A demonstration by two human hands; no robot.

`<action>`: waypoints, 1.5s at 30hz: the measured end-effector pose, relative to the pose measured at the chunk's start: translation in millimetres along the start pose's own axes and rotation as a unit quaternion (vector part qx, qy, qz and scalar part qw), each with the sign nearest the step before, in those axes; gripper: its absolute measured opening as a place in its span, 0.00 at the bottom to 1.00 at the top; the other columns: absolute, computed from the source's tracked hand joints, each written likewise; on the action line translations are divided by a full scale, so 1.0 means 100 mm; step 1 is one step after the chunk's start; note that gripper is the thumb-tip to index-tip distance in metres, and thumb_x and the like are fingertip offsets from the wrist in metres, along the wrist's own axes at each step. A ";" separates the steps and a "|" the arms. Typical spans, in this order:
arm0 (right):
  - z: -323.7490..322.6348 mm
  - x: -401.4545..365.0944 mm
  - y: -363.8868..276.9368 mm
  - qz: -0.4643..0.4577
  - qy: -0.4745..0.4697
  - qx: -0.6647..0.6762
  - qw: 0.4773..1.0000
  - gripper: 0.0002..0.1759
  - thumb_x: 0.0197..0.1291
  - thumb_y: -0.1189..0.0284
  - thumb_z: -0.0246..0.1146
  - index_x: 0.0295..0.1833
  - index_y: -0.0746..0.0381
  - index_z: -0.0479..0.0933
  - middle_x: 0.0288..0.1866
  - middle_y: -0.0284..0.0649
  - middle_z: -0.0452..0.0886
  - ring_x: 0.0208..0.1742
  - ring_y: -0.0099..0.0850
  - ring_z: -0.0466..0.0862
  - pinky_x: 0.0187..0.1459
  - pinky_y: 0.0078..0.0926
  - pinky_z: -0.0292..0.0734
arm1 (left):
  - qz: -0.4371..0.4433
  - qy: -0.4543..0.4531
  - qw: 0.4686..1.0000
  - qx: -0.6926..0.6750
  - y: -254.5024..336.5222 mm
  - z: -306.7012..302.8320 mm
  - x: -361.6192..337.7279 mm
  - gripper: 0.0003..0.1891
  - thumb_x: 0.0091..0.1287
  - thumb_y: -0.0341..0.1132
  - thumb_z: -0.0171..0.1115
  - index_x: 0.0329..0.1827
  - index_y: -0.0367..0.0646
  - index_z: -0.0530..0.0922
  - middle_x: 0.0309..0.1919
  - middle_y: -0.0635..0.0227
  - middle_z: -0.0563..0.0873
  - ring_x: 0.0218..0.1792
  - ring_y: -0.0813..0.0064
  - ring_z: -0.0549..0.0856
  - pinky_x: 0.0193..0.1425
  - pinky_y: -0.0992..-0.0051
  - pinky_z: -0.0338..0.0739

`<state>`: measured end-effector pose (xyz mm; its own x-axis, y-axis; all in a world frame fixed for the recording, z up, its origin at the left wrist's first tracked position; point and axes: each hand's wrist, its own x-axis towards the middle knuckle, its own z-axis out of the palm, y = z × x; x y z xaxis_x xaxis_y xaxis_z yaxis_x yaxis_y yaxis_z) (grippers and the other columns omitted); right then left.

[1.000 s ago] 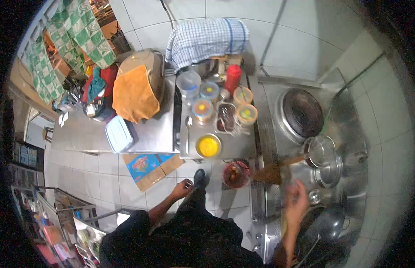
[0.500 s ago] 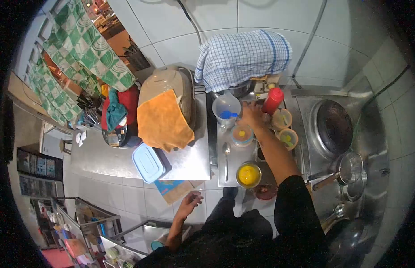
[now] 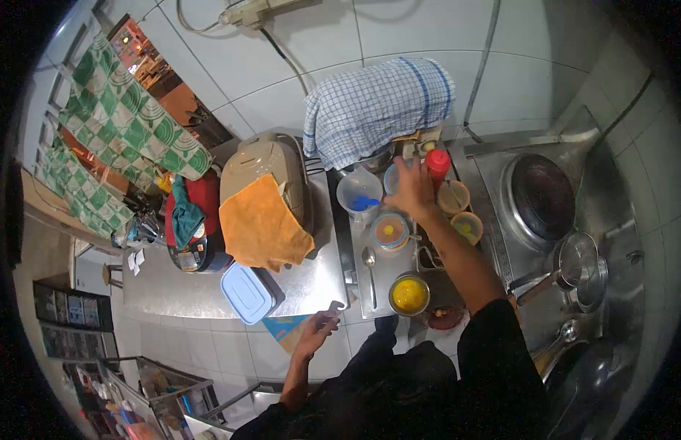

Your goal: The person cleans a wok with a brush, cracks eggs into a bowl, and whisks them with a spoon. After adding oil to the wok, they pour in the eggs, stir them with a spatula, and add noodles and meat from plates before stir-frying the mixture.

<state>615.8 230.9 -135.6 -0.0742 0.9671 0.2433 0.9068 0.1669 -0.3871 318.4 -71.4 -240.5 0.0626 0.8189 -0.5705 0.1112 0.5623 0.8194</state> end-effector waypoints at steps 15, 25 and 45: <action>-1.90 -2.24 -0.44 -0.003 -0.032 0.217 0.976 0.49 0.52 0.52 0.72 0.75 0.59 0.60 0.66 0.58 0.67 0.65 0.53 0.72 0.63 0.48 0.69 | 0.025 -0.282 0.872 -0.399 1.71 1.77 0.07 0.32 0.76 0.59 0.40 0.73 0.45 0.62 0.70 0.60 0.70 0.70 0.63 0.69 0.74 0.58 0.62; -2.18 -3.69 0.14 0.219 0.047 0.343 0.912 0.26 0.70 0.57 0.55 0.60 0.68 0.74 0.59 0.53 0.76 0.61 0.45 0.76 0.59 0.39 0.71 | -0.175 -0.595 0.717 -0.320 1.08 2.57 -0.04 0.39 0.66 0.65 0.45 0.71 0.44 0.67 0.66 0.55 0.74 0.66 0.55 0.74 0.70 0.51 0.67; -3.35 -5.95 1.21 0.067 0.195 -0.039 0.978 0.11 0.48 0.71 0.67 0.38 0.64 0.80 0.43 0.40 0.79 0.48 0.36 0.77 0.53 0.35 0.72 | -0.137 -0.502 0.816 -0.252 0.38 4.89 -1.80 0.29 0.71 0.59 0.43 0.64 0.48 0.72 0.58 0.63 0.80 0.61 0.64 0.77 0.68 0.61 0.69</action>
<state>908.5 -388.5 -29.3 0.1977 0.8297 0.5220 0.9274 0.0142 -0.3737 796.4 -253.6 -134.3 0.9128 0.2900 -0.2875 -0.1484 0.8915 0.4281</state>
